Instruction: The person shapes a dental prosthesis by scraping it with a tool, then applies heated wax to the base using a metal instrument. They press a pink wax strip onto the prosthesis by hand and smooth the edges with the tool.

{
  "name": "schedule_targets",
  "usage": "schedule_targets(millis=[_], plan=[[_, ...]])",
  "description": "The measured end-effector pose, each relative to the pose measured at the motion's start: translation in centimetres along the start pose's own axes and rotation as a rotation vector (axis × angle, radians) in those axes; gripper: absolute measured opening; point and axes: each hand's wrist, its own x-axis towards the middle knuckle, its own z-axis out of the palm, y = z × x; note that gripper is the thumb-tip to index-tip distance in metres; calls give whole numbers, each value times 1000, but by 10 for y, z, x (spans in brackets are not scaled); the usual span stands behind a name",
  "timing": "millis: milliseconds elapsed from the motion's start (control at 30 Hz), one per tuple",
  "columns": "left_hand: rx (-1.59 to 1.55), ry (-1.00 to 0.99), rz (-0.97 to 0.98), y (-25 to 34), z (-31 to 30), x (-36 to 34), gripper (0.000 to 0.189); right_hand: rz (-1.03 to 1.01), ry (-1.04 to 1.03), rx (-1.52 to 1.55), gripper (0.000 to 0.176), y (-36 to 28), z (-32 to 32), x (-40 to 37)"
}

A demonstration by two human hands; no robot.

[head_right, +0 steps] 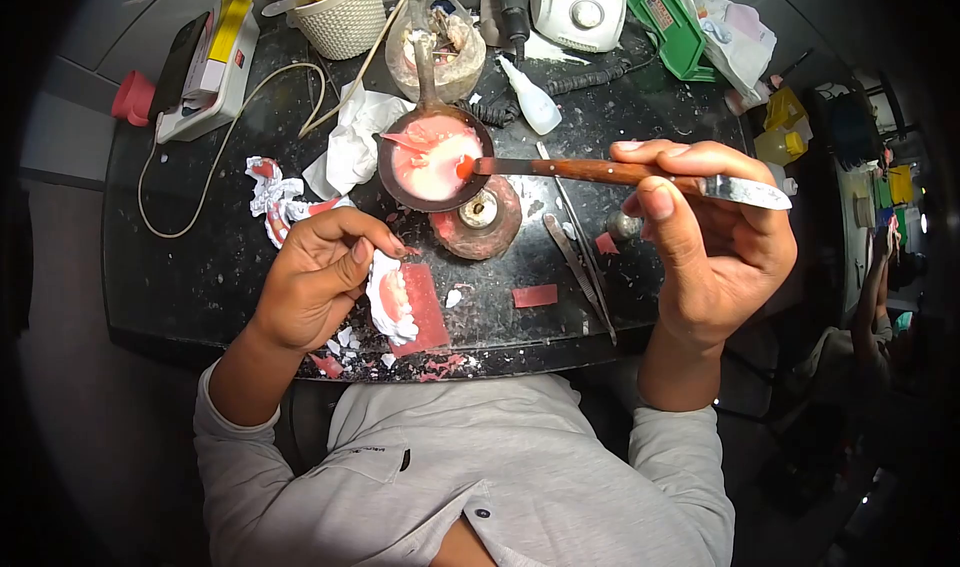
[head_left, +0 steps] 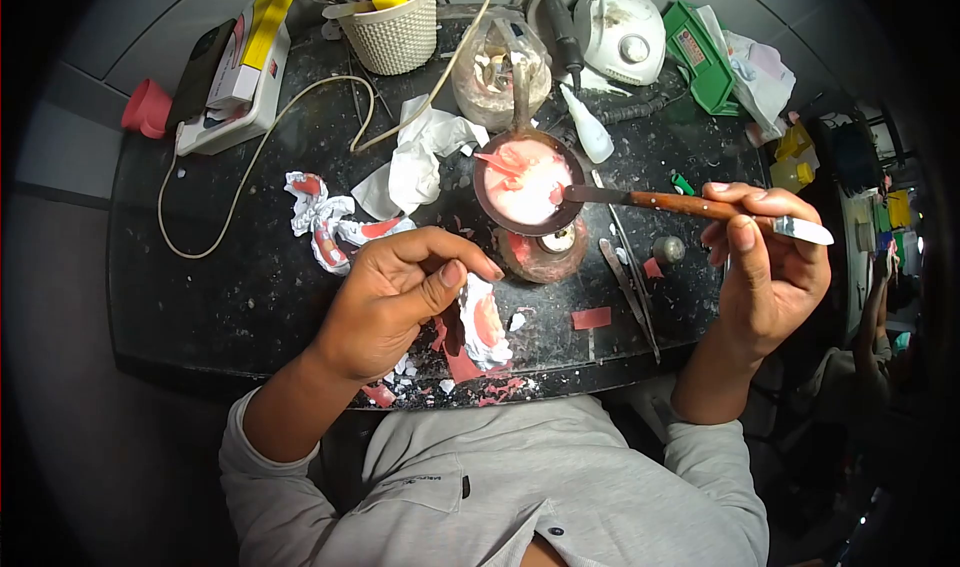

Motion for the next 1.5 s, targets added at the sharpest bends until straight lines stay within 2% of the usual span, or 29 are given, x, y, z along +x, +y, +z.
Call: schedule_targets(millis=[233, 500, 700, 867, 933, 1033, 1133, 1233, 1500], plan=[[-2, 5, 7, 1, 1, 0, 13, -7, -17, 44, 20, 1, -4, 1], [28, -1, 23, -1, -2, 2, 14, 124, -103, 344, 29, -22, 7, -13], [27, -39, 36, -6, -8, 3, 15, 120, -258, 326, 28, -22, 15, -14], [-20, -57, -14, -3, -8, 2, 16, 115, -265, 290, 26, -21, 20, -15], [-36, -60, -23, -4, -7, 2, 16, 167, -170, 319, 24, -22, 25, -18], [4, -37, 7, -6, -7, 3, 16, 75, -279, 315, 22, -16, 18, -16], [-35, -52, -33, -5, -7, 2, 16, 129, -195, 325, 22, -21, 26, -19], [-55, -61, -32, -4, -6, 2, 16, 48, -238, 277, 22, -16, 21, -19], [-67, -55, -83, -1, -8, 1, 17, 93, -247, 295, 23, -20, 17, -13]])
